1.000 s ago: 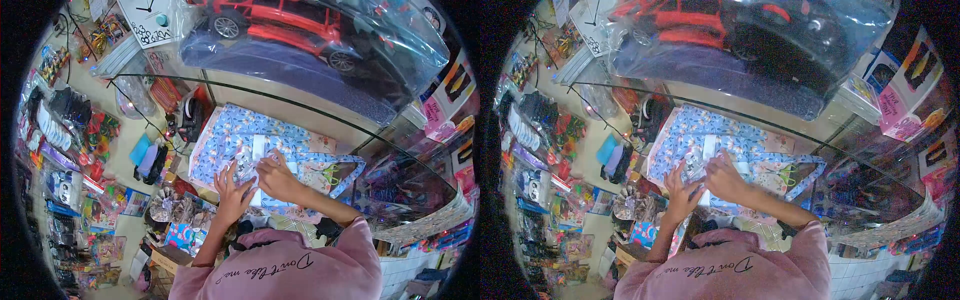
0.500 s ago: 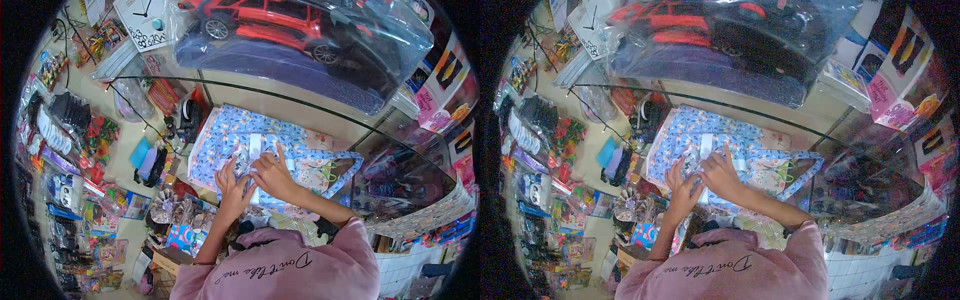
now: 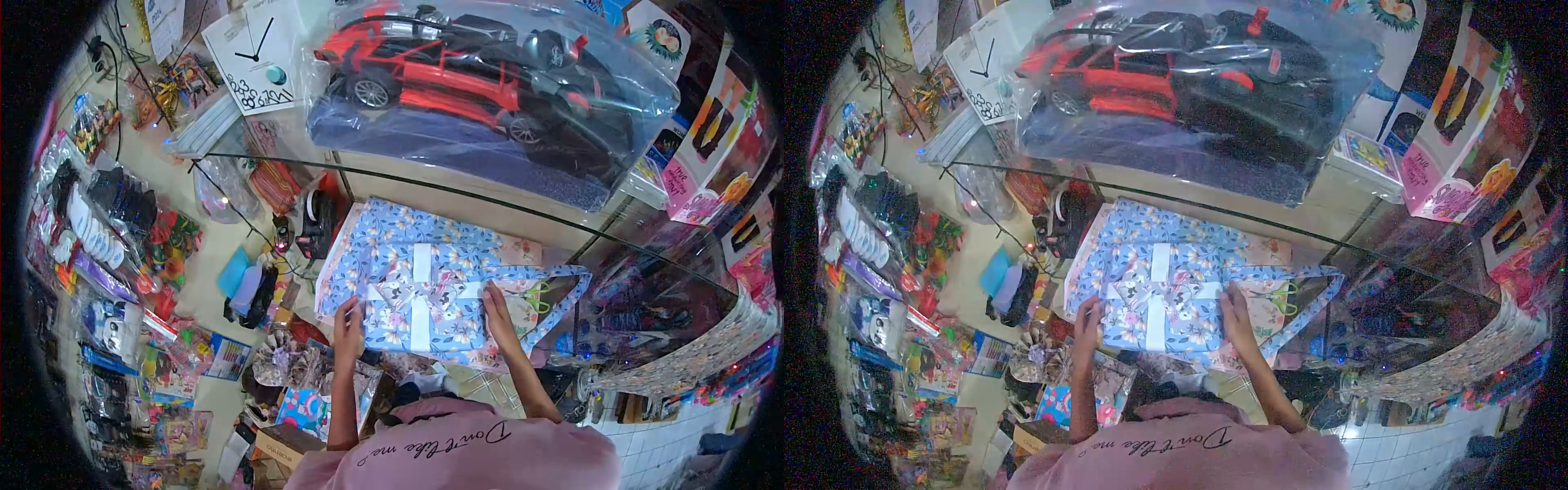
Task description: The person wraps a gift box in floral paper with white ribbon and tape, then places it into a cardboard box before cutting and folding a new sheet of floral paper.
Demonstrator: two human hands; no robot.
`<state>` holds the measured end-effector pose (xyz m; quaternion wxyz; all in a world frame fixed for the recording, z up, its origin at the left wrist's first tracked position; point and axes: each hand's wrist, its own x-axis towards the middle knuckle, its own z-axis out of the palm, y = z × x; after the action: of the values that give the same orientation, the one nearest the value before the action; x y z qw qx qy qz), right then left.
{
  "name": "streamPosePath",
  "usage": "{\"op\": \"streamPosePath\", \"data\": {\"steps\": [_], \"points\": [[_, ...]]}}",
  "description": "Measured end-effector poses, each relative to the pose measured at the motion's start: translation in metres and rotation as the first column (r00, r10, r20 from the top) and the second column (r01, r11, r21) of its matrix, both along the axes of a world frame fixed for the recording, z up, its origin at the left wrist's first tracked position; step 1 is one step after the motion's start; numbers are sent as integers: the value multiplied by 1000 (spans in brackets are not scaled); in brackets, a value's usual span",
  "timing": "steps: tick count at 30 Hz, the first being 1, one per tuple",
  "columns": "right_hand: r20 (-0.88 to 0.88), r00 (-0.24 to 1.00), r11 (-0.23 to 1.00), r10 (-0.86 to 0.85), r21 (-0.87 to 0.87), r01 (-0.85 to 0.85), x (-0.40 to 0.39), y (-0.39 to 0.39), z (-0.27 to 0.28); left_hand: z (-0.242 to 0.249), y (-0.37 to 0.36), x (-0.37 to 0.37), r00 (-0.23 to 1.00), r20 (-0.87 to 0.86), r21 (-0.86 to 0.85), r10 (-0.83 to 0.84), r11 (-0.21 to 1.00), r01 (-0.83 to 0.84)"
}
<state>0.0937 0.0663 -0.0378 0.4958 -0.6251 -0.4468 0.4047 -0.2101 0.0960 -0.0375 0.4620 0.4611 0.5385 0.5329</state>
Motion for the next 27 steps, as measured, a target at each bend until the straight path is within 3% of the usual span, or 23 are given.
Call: {"op": "streamPosePath", "data": {"steps": [2, 3, 6, 8, 10, 11, 14, 15, 18, 20, 22, 23, 26, 27], "points": [[43, 999, 997, 31, -69, -28, -6, 9, -1, -19, 14, 2, 994, -105, 28, -31, 999, 34], [4, 1000, 995, -4, -98, 5, -15, 8, 3, 0, 12, 4, 972, -176, -78, -157, 986, 145], [-159, 986, 999, -51, -27, 47, -9, 16, -28, -39, 20, 6, 961, -249, -54, -123, 992, 113], [-264, 962, 997, -76, -41, 67, -18, 13, -26, -45, 20, 5, 989, 45, -185, -144, 971, 150], [-352, 931, 993, -101, -100, 70, -31, 5, 12, -7, 9, 16, 934, 339, -249, -115, 946, 207], [-357, 926, 990, -119, -118, 81, -33, 4, 14, -4, 6, 17, 931, 333, -256, -147, 937, 239], [-153, 988, 999, 21, -30, -26, -21, 11, -1, 1, 0, 23, 960, 229, -79, -159, 980, 181], [-262, 963, 996, 62, -47, -77, -11, 13, -16, -3, -2, 23, 977, 169, 3, -133, 991, 135], [-90, 994, 994, 61, 94, -52, -17, 7, 23, -41, -6, 31, 1000, 10, 242, -7, 970, 4], [-72, 982, 968, 173, 198, -156, -10, 6, 42, -30, -22, 40, 997, 53, 291, 59, 954, -72], [-19, 960, 919, 279, 296, -261, -3, 8, 51, 14, -54, 55, 984, 112, 303, 142, 938, -169], [-90, 940, 919, 329, 257, -298, -1, 14, 52, 26, -69, 62, 974, 58, 373, 218, 900, -223], [-110, 879, 857, 463, 310, -412, 3, 22, 54, 30, -92, 79, 942, 118, 426, 313, 841, -333], [-88, 859, 830, 505, 321, -455, 1, 23, 62, 28, -102, 80, 937, 59, 475, 345, 816, -330]]}}
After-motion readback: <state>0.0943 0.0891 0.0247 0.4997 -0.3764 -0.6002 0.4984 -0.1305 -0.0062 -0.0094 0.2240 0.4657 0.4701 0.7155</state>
